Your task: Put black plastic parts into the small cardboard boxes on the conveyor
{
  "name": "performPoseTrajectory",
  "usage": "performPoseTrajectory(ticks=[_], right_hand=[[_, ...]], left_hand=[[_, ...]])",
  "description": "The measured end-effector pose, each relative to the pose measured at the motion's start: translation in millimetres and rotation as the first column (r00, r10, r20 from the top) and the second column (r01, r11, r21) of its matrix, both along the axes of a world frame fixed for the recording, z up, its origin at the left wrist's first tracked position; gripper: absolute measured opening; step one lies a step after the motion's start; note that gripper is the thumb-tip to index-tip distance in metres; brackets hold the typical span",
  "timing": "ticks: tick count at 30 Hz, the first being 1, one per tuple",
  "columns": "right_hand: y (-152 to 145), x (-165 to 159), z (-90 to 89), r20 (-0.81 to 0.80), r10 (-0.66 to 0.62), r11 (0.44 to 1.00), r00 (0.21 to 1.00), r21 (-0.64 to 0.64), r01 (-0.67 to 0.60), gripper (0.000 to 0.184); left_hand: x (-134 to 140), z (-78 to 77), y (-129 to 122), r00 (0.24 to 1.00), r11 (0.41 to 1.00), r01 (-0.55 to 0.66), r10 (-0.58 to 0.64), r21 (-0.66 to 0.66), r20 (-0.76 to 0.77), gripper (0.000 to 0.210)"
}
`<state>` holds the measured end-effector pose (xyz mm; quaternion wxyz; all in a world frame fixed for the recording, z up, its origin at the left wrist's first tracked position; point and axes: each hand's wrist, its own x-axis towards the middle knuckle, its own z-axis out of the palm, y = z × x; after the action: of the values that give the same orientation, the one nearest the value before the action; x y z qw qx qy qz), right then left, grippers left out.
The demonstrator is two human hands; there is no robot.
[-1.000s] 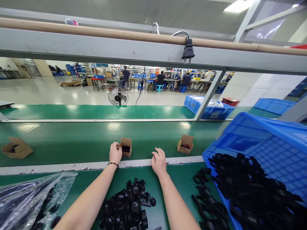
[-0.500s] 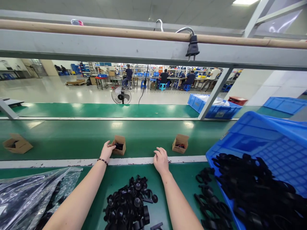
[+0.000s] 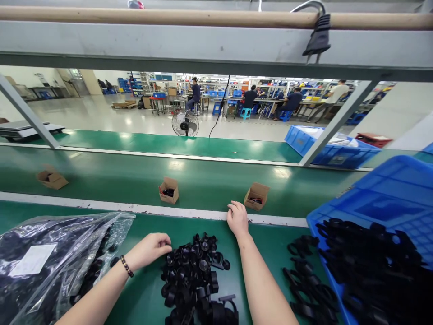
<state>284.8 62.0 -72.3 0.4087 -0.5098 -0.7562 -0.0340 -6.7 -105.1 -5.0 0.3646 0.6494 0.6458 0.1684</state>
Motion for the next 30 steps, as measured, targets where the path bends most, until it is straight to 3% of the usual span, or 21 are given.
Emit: performPoseTrajectory(ticks=[4,8,12,14,17,19,20,26,28,30], right_hand=[[-9.8,-1.4,8.5,0.034,-0.031,1.000,0.999,0.003,0.031,0.023],[-29.6,0.2,33.7,0.188,-0.071,0.991,0.980,-0.098,0.090,0.018],[-52.3,35.7,61.8,0.399,-0.180,0.935,0.899,-0.216,0.283,0.020],[-62.3,69.1,70.4,0.487,-0.268,0.852,0.831,-0.282,0.440,0.022],[-69.7,117.0,73.4,0.610,-0.330,0.609,0.720,-0.445,0.657,0.019],[-70.1,135.7,71.0,0.649,-0.328,0.522,0.687,-0.482,0.704,0.016],[-69.8,140.4,69.5,0.658,-0.326,0.508,0.679,-0.484,0.713,0.015],[-68.8,128.3,69.5,0.676,-0.300,0.520,0.673,-0.476,0.709,0.018],[-66.8,111.2,75.5,0.658,-0.284,0.619,0.697,-0.430,0.658,0.017],[-59.7,84.9,82.9,0.593,-0.246,0.812,0.767,-0.306,0.497,0.018]], left_hand=[[11.2,-13.0,-12.4,0.995,0.999,0.040,-0.040,-0.007,-0.093,0.012],[8.3,-25.1,-16.1,0.991,0.998,0.063,-0.064,-0.010,-0.116,0.010],[-5.8,-29.4,-15.1,0.994,0.995,0.092,-0.094,-0.034,-0.060,0.013],[-15.4,-26.9,-13.8,0.997,0.995,0.080,-0.080,-0.051,-0.006,0.016],[-29.3,-19.9,-10.0,0.998,0.997,0.018,-0.014,-0.072,0.055,0.023],[-35.2,-16.1,-6.7,0.997,0.998,-0.013,0.018,-0.069,0.072,0.027],[-36.4,-15.1,-5.1,0.997,0.998,-0.020,0.025,-0.061,0.078,0.027],[-28.6,-23.8,1.3,0.988,0.995,-0.096,0.093,0.017,0.123,0.028],[-25.4,-29.6,2.7,0.982,0.992,-0.123,0.117,0.028,0.149,0.028],[-23.2,-34.3,4.1,0.974,0.988,-0.147,0.138,0.039,0.179,0.028]])
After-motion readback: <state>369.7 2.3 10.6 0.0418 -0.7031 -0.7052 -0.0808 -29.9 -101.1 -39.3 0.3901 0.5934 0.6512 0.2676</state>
